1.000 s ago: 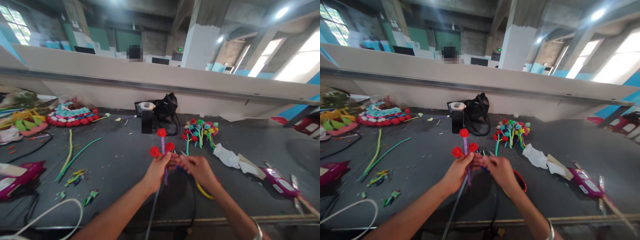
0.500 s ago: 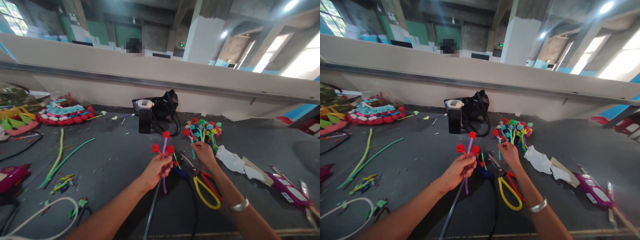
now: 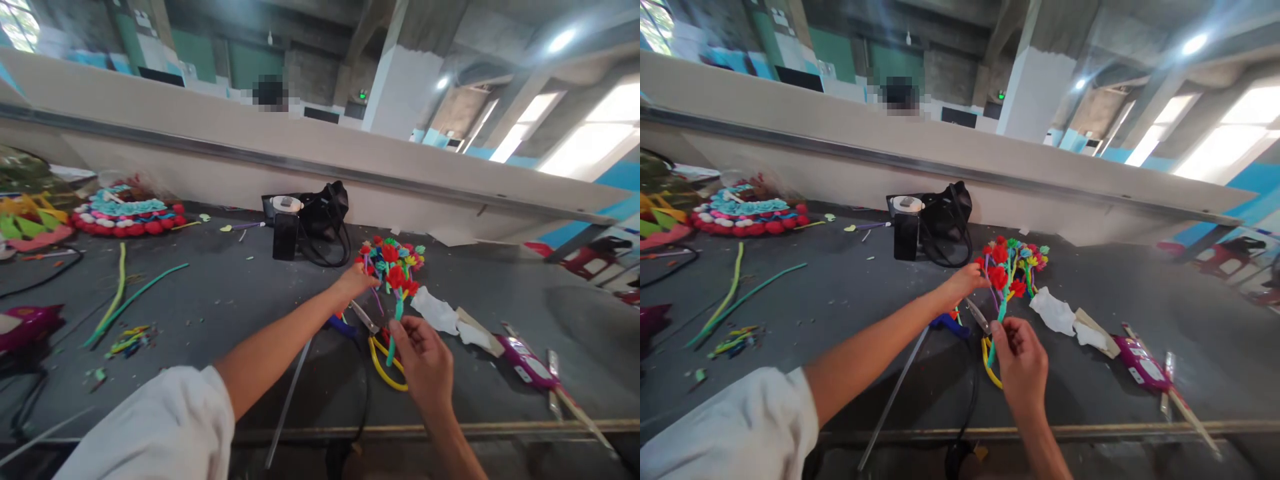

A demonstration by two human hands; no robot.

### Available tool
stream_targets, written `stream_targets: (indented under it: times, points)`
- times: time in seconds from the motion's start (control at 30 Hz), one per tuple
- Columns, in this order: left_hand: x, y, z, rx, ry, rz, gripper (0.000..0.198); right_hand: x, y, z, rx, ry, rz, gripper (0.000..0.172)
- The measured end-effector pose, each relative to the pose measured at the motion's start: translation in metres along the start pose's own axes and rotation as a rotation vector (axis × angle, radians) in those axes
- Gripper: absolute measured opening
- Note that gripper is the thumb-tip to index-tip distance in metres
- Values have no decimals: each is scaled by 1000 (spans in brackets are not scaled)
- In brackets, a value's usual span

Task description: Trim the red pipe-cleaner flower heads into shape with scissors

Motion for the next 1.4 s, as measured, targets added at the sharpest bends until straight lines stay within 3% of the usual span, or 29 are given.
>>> stream_targets:
  times: [0.07,0.2,0.33,0.4,0.5,0.67,0.8,0.93,1.1,1.4]
  points:
    - [-35,7,-7,-6,14,-13,24,-12,-5,11,-23,-18,-43,37]
    - [-119,21,-13,-103,-124,-50,23,-42,-13,47,-33,-134,-106,27]
    - [-166,32,-52,-124,165,-50,25,-79,-19,90,-32,-349,-131,18]
    - [-179,38,-67,-114,238,-30,25,-94,-23,105,-35,-471,-121,16]
    - [-192,43,-81,-125,234,-7,24,-102,-30,109,-14,-586,-69,17]
    - [-216,21,-89,-182,132,-180,23,-71,-29,84,143,-480,106,36]
    - [-224,10,-85,-75,28,-234,31,-66,-19,91,262,-544,225,51]
    - [-224,5,-83,-18,-15,-264,33,-76,-17,103,328,-614,279,43]
    - [-222,6,-89,-3,49,-187,38,-81,-16,105,369,-622,268,30]
    - [-227,16,-84,-92,-15,-231,34,-105,-5,111,352,-791,278,25]
Point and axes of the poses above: each hand's wrist, its own x-axis towards the middle knuckle, its own z-axis out of the palm, y = z × x, the point moved 8 cm from there along x, towards the middle knuckle, and after that the axes turned 10 degrees about z, right-handed, at the moved point
